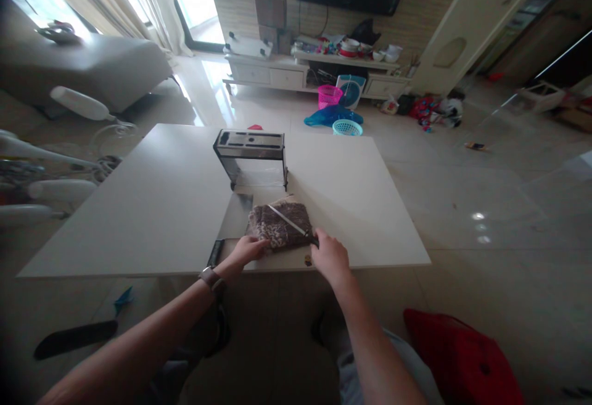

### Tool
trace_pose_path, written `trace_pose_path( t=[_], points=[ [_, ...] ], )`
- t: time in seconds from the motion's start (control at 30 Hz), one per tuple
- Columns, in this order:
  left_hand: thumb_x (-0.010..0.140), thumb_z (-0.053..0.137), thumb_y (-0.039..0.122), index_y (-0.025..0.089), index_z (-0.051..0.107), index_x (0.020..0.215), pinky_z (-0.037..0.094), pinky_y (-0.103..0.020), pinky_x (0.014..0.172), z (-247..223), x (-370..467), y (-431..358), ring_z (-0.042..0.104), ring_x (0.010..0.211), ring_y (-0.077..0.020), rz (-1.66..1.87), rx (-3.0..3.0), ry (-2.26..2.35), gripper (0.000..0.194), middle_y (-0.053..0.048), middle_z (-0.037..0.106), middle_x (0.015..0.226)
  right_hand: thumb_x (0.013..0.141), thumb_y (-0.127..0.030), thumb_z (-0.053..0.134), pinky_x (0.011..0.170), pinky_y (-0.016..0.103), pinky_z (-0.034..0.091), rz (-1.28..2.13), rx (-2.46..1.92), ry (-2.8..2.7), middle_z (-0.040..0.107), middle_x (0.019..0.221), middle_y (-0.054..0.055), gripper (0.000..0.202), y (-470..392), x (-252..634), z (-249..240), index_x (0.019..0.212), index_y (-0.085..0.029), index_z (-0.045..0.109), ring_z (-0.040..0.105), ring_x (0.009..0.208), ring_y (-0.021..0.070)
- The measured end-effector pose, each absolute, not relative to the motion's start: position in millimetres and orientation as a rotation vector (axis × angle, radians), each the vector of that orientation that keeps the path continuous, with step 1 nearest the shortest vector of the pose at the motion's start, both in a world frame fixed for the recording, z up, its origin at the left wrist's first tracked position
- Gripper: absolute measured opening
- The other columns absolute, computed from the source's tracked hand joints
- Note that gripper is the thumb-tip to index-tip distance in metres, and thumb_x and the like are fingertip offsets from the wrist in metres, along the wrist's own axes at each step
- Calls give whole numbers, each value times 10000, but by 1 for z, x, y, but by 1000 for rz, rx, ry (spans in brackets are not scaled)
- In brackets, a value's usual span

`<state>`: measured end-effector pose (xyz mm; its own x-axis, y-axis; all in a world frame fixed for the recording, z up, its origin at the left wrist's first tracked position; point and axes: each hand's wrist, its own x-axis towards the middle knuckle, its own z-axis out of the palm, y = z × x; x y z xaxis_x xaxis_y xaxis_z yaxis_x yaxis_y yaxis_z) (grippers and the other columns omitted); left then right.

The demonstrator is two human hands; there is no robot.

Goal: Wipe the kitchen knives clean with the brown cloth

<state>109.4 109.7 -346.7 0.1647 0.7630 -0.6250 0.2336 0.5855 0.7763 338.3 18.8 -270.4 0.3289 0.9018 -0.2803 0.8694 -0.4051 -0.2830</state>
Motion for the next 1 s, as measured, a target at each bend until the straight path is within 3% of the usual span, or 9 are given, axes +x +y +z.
trace_pose_path(
  t=[0.17,0.43,0.63,0.8,1.0],
  points=[
    [697,888,297,167,661,807,573,-254,718,-336,122,105,666,733,-130,766,553,1153,284,-47,696,850,998,-254,569,770,290,431,892,-2455,-1769,781,1083,124,219,12,331,-292,1198,-233,655,741,995,258],
    [836,782,304,180,658,975,551,-249,584,-326,141,114,703,710,-168,776,313,981,223,-64,715,829,1029,-226,488,756,311,444,986,-2452,-1833,772,1052,183,200,12,309,-301,1177,-184,615,758,1000,293],
    [824,750,205,168,659,967,475,-178,498,-318,151,123,661,611,-104,805,198,979,174,-38,735,817,1030,-236,477,739,332,438,939,-2453,-1866,774,1051,194,188,14,299,-287,1163,-182,599,763,982,321],
    [879,632,330,167,670,977,553,-230,586,-310,153,127,698,665,-134,830,194,965,195,-52,746,838,1047,-252,456,706,323,405,910,-2442,-1842,781,1041,187,187,14,295,-277,1155,-184,592,768,955,306],
    [749,745,295,183,697,1047,594,-278,663,-300,149,132,752,813,-196,890,336,858,322,-69,780,913,1052,-277,457,699,312,394,872,-2359,-1782,786,998,161,189,13,294,-274,1157,-199,594,761,918,284]
  ],
)
